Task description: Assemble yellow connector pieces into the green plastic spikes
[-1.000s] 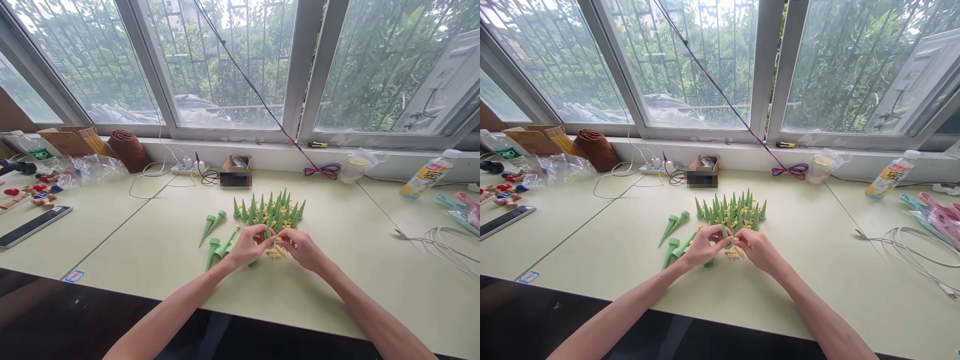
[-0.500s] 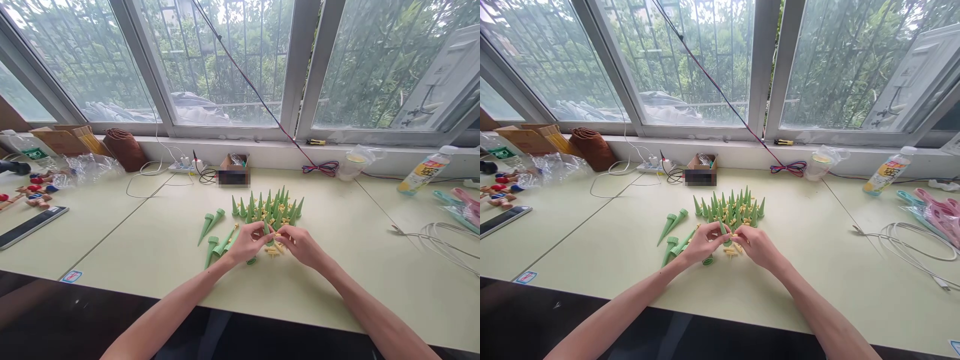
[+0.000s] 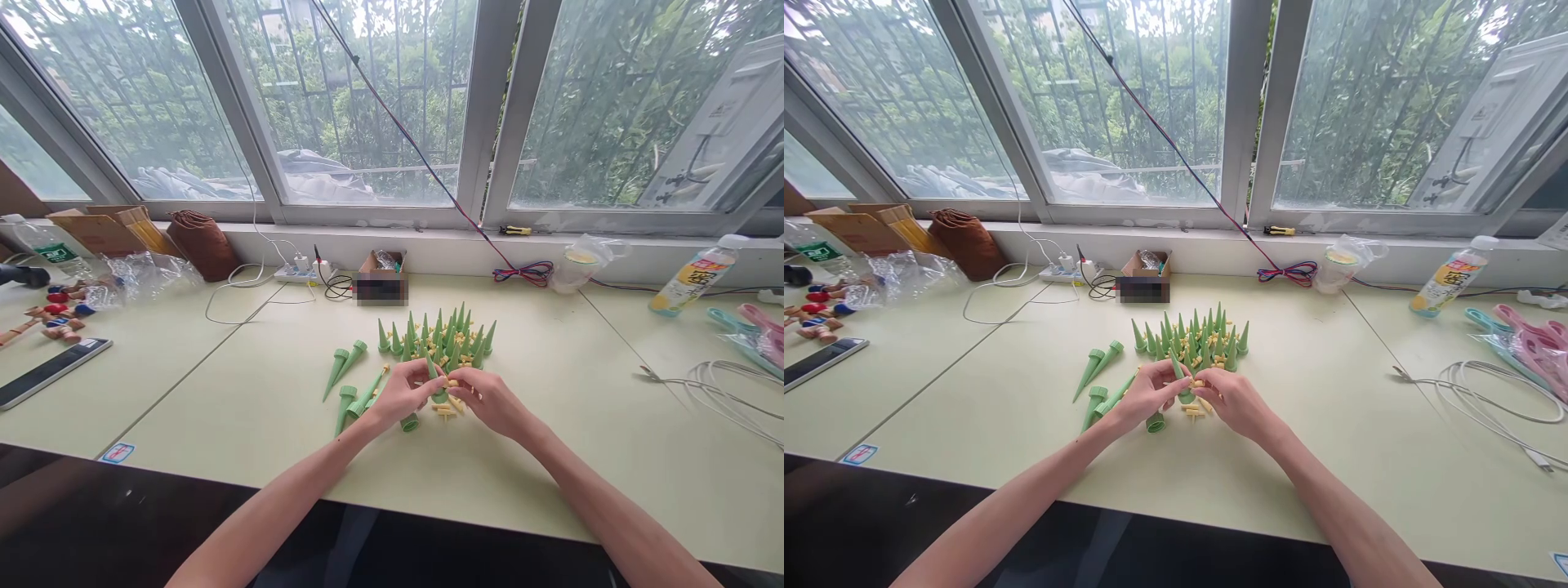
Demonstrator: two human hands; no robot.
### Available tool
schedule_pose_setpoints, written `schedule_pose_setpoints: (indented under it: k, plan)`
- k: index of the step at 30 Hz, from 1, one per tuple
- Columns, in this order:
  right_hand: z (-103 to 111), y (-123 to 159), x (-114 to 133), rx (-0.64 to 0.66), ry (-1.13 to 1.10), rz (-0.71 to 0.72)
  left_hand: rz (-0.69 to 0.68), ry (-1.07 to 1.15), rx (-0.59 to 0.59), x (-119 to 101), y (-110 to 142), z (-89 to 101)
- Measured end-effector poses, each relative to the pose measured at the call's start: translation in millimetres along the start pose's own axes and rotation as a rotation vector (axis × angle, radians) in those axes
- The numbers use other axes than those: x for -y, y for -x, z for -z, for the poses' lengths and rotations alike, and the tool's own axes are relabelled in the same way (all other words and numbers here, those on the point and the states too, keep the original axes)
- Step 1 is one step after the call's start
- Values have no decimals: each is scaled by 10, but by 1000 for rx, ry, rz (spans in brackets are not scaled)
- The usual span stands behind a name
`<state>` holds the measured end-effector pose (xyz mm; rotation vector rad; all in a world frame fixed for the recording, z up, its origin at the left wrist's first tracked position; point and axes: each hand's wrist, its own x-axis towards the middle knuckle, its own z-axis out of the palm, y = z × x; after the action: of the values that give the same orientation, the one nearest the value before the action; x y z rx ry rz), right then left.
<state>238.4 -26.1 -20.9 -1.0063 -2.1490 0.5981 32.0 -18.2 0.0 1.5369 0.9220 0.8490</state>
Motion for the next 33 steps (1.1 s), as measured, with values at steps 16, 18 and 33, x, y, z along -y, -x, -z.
schedule_pose_setpoints:
  k: [16, 18, 33]
  plan:
    - [-18, 5, -11, 6, 35, -16, -5, 18, 0, 0, 6, -12]
    - [-20, 7, -15, 3, 40, -13, -7, 4, -2, -3, 9, -13]
    - [-21, 7, -22, 15, 7, -30, -95, -89, -29, 33, 12, -22]
